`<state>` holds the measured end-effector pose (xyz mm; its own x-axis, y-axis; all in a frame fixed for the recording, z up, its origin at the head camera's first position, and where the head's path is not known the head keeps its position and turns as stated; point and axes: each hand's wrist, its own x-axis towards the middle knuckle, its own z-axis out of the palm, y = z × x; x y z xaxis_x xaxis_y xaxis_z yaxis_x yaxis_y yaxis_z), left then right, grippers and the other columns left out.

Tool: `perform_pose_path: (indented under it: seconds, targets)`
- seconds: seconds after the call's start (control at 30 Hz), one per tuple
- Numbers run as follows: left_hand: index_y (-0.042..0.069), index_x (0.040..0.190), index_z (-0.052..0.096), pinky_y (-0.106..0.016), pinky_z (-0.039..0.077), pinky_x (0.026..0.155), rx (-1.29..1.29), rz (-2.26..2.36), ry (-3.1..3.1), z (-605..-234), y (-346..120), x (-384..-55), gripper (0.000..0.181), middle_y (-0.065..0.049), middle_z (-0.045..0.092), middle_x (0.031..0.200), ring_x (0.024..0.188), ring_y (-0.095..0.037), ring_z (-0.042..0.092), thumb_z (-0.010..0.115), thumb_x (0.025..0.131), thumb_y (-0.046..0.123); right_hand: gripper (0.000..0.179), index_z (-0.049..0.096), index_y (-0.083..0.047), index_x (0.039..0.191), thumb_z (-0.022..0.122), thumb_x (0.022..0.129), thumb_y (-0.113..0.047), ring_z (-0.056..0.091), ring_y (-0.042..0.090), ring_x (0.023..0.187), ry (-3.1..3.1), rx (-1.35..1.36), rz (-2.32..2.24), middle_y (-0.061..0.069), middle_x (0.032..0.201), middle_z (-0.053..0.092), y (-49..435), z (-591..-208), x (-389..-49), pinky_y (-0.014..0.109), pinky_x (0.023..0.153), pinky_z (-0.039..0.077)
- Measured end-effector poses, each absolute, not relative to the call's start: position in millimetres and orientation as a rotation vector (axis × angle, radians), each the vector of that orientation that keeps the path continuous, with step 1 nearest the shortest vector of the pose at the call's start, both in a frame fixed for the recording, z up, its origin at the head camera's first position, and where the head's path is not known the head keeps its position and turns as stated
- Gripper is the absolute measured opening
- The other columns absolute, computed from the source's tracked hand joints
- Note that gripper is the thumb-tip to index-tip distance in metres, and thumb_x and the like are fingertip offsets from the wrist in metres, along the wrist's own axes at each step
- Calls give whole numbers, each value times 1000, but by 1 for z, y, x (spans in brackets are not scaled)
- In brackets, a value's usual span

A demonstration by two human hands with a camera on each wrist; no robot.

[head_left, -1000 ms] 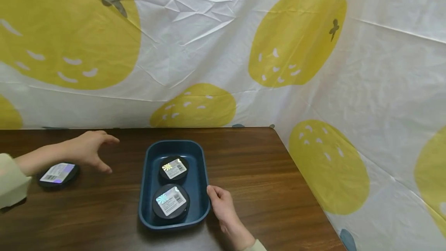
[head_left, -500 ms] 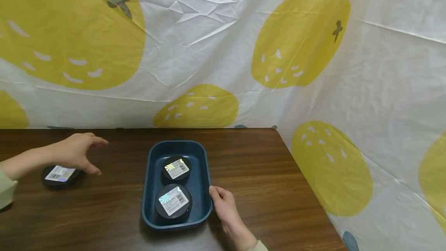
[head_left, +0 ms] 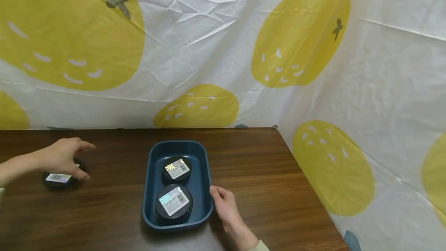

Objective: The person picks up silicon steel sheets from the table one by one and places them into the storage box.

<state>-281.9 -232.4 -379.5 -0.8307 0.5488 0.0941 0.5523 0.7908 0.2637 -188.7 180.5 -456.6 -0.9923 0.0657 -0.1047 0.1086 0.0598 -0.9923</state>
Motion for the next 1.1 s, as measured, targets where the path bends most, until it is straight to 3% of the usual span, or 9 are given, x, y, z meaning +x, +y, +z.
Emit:
perform_pose_path:
  seconds: [0.37,0.63,0.83,1.1]
  targets:
    - [-16,106,59,-46,50,72,-842,-377,-2996,-389,-256,-279,79,-23,63,97,87,-39,60,88,54,35,33,61,16,105,51,95,-14,48,7,65,2267,187,-2118,-3,70,53,179,-454,-189,19,60,39]
    - [-16,105,59,-43,51,70,-816,-420,-3010,-398,-263,-279,78,-21,63,95,84,-35,60,88,53,34,33,61,15,105,51,95,-15,43,6,60,2265,197,-2124,-4,66,49,181,-456,-188,18,56,36]
    - [-16,107,59,-45,50,72,-794,-477,-3018,-398,-264,-279,77,-21,62,95,87,-37,60,88,55,32,33,61,15,108,50,95,-15,48,7,66,2281,224,-2101,-2,74,55,183,-455,-187,19,59,39]
    - [-14,101,61,-36,47,67,-747,-418,-2984,-404,-272,-273,72,-14,64,86,79,-25,58,88,50,30,34,60,16,108,50,96,-15,50,8,70,2272,203,-2097,0,78,58,180,-454,-187,20,62,42]
